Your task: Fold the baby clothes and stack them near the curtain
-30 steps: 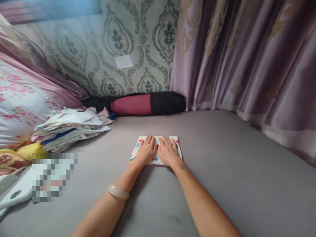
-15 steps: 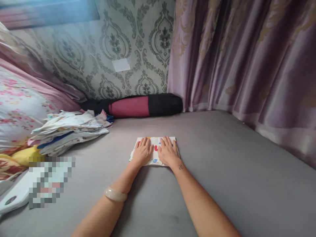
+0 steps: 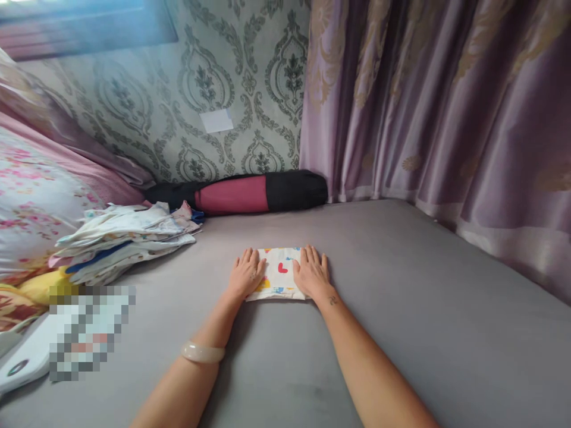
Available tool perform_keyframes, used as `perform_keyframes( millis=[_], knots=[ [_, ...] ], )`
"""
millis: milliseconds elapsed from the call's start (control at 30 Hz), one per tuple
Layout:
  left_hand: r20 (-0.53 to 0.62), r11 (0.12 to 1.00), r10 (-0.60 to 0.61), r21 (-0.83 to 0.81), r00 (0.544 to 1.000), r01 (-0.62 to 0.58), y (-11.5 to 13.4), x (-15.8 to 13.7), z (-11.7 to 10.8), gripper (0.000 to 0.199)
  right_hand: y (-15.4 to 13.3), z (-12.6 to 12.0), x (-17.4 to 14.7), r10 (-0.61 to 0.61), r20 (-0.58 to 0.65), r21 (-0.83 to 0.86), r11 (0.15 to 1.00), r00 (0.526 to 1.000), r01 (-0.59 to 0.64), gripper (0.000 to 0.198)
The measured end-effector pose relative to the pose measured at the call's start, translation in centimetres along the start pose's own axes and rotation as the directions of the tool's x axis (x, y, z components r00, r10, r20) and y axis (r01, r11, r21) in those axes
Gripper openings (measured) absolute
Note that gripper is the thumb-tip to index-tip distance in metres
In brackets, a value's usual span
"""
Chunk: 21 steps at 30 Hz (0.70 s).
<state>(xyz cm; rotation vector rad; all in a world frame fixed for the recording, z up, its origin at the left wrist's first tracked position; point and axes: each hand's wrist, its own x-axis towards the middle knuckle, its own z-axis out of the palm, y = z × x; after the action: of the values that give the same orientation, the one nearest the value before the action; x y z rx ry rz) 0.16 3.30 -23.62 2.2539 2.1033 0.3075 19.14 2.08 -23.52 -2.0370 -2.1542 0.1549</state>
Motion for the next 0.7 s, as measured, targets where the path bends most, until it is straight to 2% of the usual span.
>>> perform_keyframes(
  millis=[100, 467, 700],
  knots=[
    [0.045, 1.0, -0.009, -0.009, 0.999, 0.009, -0.3, 0.1, 0.4, 0.06, 0.1, 0.2, 0.0, 0.015, 0.017, 0.003, 1.0, 1.0, -0.015, 0.062],
    [0.06, 0.999, -0.026, -0.026, 0.998, 0.028, -1.0, 0.0, -0.4, 0.057, 0.7, 0.0, 0.0, 0.049, 0.018, -0.008, 0.999, 0.999, -0.049, 0.063],
    [0.107, 0.998, -0.006, -0.054, 0.994, 0.012, -1.5, 0.1, 0.0, 0.061, 0.6, -0.1, -0.1, 0.053, 0.044, -0.029, 0.998, 0.998, -0.051, 0.065]
  ],
)
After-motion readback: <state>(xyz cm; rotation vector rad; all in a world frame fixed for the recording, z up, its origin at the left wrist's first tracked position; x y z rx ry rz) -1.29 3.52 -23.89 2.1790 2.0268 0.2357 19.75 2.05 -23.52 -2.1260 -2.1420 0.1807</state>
